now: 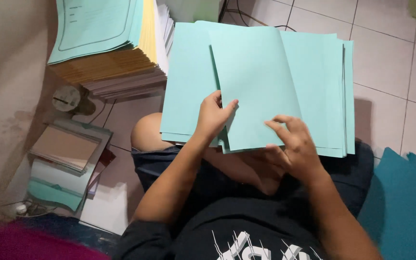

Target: A person sits on the floor and manually inspects a stack of light blue folders, flipping through them one by one and smoothing them out.

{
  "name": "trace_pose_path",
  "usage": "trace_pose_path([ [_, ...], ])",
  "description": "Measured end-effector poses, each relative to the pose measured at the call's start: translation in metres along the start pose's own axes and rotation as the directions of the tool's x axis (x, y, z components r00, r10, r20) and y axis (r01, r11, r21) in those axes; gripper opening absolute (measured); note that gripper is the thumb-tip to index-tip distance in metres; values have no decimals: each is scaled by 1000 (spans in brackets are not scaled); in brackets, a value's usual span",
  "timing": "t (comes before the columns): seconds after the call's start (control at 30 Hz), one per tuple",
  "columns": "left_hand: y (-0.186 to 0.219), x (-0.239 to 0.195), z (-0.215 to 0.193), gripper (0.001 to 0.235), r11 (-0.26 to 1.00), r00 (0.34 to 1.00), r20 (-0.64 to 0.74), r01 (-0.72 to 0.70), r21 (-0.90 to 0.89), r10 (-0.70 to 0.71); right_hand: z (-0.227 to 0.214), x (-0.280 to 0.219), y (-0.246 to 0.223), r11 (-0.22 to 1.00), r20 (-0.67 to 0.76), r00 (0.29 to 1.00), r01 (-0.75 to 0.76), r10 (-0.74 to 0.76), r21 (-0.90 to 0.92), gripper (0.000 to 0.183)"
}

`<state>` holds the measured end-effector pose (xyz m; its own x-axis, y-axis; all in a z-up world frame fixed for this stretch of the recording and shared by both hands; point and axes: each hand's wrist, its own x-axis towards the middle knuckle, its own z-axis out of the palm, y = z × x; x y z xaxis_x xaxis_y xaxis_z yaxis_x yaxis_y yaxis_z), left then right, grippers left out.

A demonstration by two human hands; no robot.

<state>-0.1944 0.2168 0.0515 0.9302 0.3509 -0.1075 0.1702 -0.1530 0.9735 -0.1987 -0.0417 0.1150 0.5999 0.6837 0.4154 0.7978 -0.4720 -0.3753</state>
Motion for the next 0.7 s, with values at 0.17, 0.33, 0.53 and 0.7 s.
trace_pose_path([
  [0.17,72,-49,-22,83,953,994,83,42,301,-70,13,-19,48,931,222,919,-274,327,-241,52],
  [0.33,8,-11,40,88,435,974,-37,-66,898,222,52,-56,102,886,277,885,-253,374,-388,67],
  [0.53,4,76,81,74,430,964,177,-249,868,201,50,-56,97,890,296,890,-212,347,-404,69],
  [0.7,-2,118,77,83,341,957,201,-265,902,211,43,-21,105,869,465,758,-268,457,-416,80],
])
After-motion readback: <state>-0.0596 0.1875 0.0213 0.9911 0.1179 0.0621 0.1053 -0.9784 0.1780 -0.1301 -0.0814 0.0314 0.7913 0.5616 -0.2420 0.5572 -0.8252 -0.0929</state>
